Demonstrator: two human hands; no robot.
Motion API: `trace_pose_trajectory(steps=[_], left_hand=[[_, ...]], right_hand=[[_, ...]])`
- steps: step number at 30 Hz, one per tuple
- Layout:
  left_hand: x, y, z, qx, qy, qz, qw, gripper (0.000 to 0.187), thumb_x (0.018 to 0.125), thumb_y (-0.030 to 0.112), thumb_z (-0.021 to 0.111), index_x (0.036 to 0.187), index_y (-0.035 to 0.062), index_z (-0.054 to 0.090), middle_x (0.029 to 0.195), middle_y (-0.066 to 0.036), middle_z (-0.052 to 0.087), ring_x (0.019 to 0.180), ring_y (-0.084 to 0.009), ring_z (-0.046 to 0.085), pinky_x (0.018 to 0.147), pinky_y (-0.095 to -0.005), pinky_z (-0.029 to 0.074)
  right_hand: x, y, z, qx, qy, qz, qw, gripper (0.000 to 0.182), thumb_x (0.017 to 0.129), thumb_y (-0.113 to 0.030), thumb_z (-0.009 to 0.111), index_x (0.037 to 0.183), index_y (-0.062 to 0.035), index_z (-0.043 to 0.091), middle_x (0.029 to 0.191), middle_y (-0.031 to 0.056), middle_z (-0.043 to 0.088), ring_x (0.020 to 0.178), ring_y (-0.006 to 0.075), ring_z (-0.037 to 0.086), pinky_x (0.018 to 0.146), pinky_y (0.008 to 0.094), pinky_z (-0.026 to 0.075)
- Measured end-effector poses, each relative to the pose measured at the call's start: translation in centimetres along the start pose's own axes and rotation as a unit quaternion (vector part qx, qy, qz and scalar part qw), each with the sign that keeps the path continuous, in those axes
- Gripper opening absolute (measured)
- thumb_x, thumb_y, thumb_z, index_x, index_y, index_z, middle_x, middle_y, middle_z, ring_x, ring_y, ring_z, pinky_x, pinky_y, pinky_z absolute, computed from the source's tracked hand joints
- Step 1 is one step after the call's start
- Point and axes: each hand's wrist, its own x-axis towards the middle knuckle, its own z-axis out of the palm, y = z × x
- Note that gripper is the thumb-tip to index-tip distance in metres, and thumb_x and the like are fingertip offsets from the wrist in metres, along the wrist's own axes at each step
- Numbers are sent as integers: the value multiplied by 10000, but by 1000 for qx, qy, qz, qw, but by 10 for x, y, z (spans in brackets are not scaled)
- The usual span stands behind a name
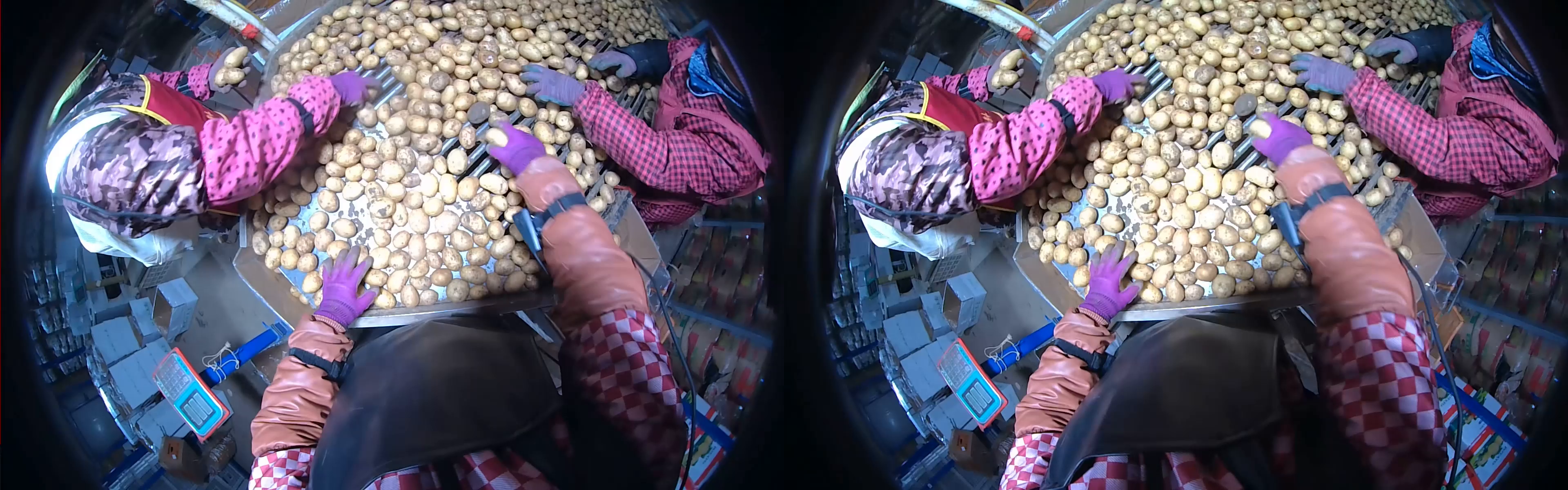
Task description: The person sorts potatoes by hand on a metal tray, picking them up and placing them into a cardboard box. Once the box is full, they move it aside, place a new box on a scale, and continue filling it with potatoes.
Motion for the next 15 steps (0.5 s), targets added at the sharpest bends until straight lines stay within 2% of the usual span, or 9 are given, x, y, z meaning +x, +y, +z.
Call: trace_pose_trajectory(steps=[2, 4, 5, 7, 8, 11, 12, 14, 15], left_hand=[[-2, -2, -2, -7, 4, 10, 1000, 713, 721, 394, 735, 1361, 159, 529, 1479, -174, 402, 1368, -392, 351, 1103, -589, 216], [1, -1, 0, -7, 24, 28, 999, 690, 723, 389, 737, 1341, 149, 542, 1461, -171, 420, 1339, -401, 371, 1077, -582, 235], [6, 3, -1, -10, 39, 37, 998, 684, 723, 386, 737, 1334, 146, 545, 1452, -171, 426, 1330, -403, 375, 1075, -583, 239], [19, 20, -8, -15, 70, 49, 996, 673, 721, 380, 739, 1320, 139, 550, 1432, -170, 438, 1314, -409, 383, 1071, -585, 247], [29, 29, -15, -65, 61, 81, 993, 693, 737, 352, 730, 1361, 136, 520, 1466, -183, 412, 1338, -423, 370, 1091, -585, 248], [54, 56, -21, -21, -24, 144, 989, 752, 744, 410, 735, 1403, 165, 469, 1465, -154, 412, 1351, -419, 359, 1126, -600, 216], [59, 50, -5, 23, -14, 183, 983, 788, 744, 479, 733, 1418, 180, 453, 1468, -129, 417, 1380, -386, 340, 1139, -585, 201], [76, 32, 4, 38, -31, 160, 986, 796, 742, 508, 729, 1419, 191, 454, 1478, -111, 413, 1398, -359, 326, 1149, -584, 176], [84, 22, 4, 45, -39, 149, 987, 801, 742, 522, 728, 1420, 196, 455, 1482, -102, 411, 1407, -345, 318, 1154, -584, 164]], right_hand=[[-30, 17, -6, 236, 127, -65, 961, 435, 872, -272, 699, 1244, -72, 595, 1065, 95, 660, 984, 208, 644, 841, 327, 526], [-81, 13, -41, 554, 56, 131, 820, 412, 866, -169, 725, 1239, -109, 561, 1040, 37, 619, 959, 165, 628, 807, 300, 525], [-117, 3, -50, 602, 114, 178, 769, 410, 876, -156, 706, 1249, -104, 544, 1095, 55, 580, 1004, 177, 610, 860, 313, 533], [-175, 31, -58, 622, 135, 157, 755, 433, 877, -135, 662, 1289, -118, 528, 1178, 67, 546, 1105, 181, 565, 942, 357, 529], [-203, 31, -69, 585, 148, 194, 774, 453, 874, -145, 660, 1306, -129, 526, 1192, 63, 550, 1103, 173, 564, 936, 356, 526], [-269, 140, -49, 543, 204, 263, 771, 460, 897, -248, 689, 1315, -135, 532, 1065, 69, 610, 865, 184, 635, 560, 231, 503], [-281, 139, -60, 387, 198, 421, 796, 490, 883, -286, 714, 1305, -101, 549, 1104, 128, 623, 972, 243, 638, 703, 311, 547], [-307, 178, -30, 120, 287, 304, 901, 518, 868, -301, 729, 1298, -70, 555, 1154, 168, 619, 1065, 289, 615, 847, 367, 521], [-315, 193, -21, -21, 320, 232, 918, 533, 861, -309, 737, 1294, -54, 558, 1179, 188, 618, 1112, 311, 603, 920, 395, 507]])
